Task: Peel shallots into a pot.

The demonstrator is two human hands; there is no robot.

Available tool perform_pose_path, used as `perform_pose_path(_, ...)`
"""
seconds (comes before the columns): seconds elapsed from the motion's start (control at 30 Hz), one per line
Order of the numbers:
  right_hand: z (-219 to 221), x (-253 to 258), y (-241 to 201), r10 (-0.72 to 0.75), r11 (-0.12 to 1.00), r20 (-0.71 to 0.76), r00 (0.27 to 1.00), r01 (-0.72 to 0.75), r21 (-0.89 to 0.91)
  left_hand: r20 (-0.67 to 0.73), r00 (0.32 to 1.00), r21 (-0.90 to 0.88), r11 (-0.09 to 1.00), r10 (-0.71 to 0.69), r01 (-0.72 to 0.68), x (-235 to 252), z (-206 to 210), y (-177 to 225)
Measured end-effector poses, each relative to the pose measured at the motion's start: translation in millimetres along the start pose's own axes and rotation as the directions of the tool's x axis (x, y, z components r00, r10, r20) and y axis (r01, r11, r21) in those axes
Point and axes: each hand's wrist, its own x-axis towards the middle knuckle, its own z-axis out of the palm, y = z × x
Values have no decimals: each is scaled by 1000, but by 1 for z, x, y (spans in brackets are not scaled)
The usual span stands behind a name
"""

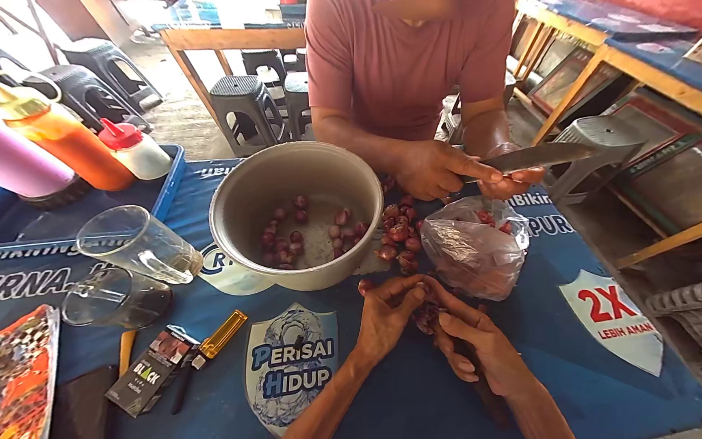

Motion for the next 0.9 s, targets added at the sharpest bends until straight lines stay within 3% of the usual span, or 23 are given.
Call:
perform_pose_path(0.2, 4, 0, -1, -16, 997, -130, 991, 6, -78, 1, 1000, 51, 998, 23, -24, -1, 1, -2)
perform_pose_path(0.3, 2, 0, -1, 49, 996, -106, 993, -41, 74, 20, 1000, 58, 998, 21, -22, -1, 1, -2)
perform_pose_path(0.43, -7, 1, -2, 87, 957, 39, 995, -95, 274, 42, 999, 44, 999, 9, -11, 0, 1, 2)
perform_pose_path(0.7, 3, -1, 0, 18, 1000, -97, 995, -20, -21, 19, 1000, 37, 999, 8, -9, -1, 1, 1)
perform_pose_path(0.9, 3, 1, 1, 26, 995, -121, 992, -13, 102, 46, 999, 24, 1000, -18, 17, 1, 1, 3)
